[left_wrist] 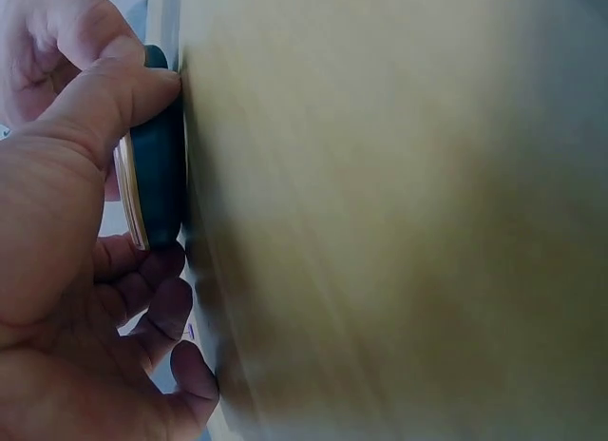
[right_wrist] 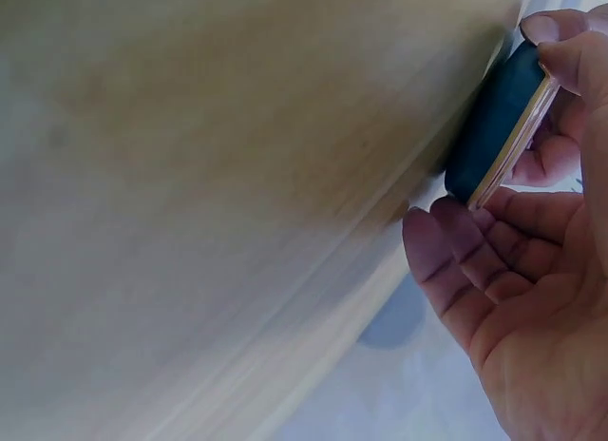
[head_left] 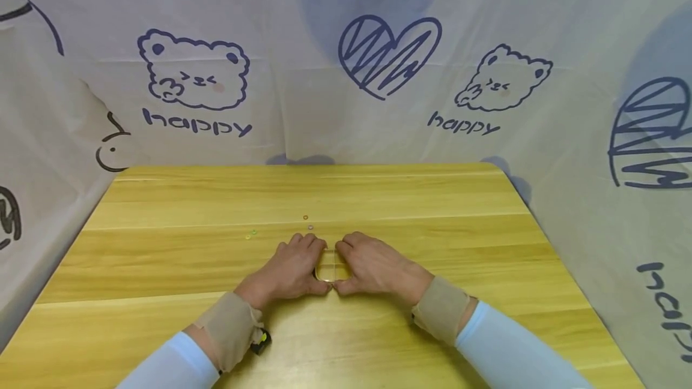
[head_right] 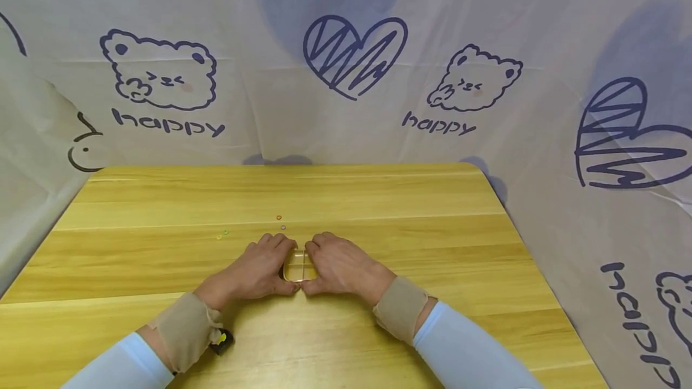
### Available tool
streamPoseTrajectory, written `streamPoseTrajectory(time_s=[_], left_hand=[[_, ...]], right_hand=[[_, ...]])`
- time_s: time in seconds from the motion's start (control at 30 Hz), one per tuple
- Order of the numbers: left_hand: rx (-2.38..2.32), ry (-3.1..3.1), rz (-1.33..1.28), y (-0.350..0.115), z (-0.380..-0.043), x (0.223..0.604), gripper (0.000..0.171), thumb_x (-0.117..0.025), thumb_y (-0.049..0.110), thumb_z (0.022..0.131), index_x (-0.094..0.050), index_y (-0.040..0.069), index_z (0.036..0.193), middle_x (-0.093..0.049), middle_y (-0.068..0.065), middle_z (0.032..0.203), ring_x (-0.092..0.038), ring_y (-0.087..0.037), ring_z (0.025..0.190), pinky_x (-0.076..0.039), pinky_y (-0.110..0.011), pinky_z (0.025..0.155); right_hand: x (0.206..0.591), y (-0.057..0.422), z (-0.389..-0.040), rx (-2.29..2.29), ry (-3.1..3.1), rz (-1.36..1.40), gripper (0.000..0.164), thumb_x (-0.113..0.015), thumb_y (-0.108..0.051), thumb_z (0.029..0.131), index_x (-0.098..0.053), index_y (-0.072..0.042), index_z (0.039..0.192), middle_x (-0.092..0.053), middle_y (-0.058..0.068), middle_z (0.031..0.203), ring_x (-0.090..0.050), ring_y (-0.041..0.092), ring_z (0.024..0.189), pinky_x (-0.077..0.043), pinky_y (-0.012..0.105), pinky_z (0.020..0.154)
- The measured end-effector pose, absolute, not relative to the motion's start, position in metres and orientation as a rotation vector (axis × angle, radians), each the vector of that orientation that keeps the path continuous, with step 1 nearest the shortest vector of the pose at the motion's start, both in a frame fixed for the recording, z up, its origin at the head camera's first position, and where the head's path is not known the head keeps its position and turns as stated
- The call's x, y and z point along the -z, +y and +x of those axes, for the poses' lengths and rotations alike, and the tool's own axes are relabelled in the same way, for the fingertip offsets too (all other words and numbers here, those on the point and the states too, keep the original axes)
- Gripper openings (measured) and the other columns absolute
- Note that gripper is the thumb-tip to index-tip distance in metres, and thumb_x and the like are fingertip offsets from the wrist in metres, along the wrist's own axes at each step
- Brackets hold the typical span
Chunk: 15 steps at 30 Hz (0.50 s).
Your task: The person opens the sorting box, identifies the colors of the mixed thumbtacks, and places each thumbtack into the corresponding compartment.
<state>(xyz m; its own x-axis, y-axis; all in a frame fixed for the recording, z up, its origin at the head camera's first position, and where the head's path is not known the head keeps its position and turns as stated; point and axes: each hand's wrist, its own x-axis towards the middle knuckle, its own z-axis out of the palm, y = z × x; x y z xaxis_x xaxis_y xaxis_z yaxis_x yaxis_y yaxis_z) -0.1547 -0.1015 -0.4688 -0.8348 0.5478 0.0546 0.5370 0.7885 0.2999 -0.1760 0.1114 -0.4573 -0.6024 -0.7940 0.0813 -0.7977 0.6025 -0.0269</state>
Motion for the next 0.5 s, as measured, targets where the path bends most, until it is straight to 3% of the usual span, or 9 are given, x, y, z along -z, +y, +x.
streamPoseTrajectory(time_s=[0.5], left_hand=[[-0.515,2.898,0.886,-0.1021,-0.1547,0.4614,0.07,-0.074,0.054,0.074,-0.053,0.006,0.121,-0.053,-0.005,0.106,-0.045,-0.025,0.093,-0.042,-0.041,0.068]], right_hand=[[0.4511,0.1112,-0.1823,-0.111,-2.803,1.405,0.052,-0.062,-0.061,0.078,-0.055,-0.012,0.094,-0.051,-0.003,0.086,-0.048,0.013,0.075,-0.049,0.031,0.07]])
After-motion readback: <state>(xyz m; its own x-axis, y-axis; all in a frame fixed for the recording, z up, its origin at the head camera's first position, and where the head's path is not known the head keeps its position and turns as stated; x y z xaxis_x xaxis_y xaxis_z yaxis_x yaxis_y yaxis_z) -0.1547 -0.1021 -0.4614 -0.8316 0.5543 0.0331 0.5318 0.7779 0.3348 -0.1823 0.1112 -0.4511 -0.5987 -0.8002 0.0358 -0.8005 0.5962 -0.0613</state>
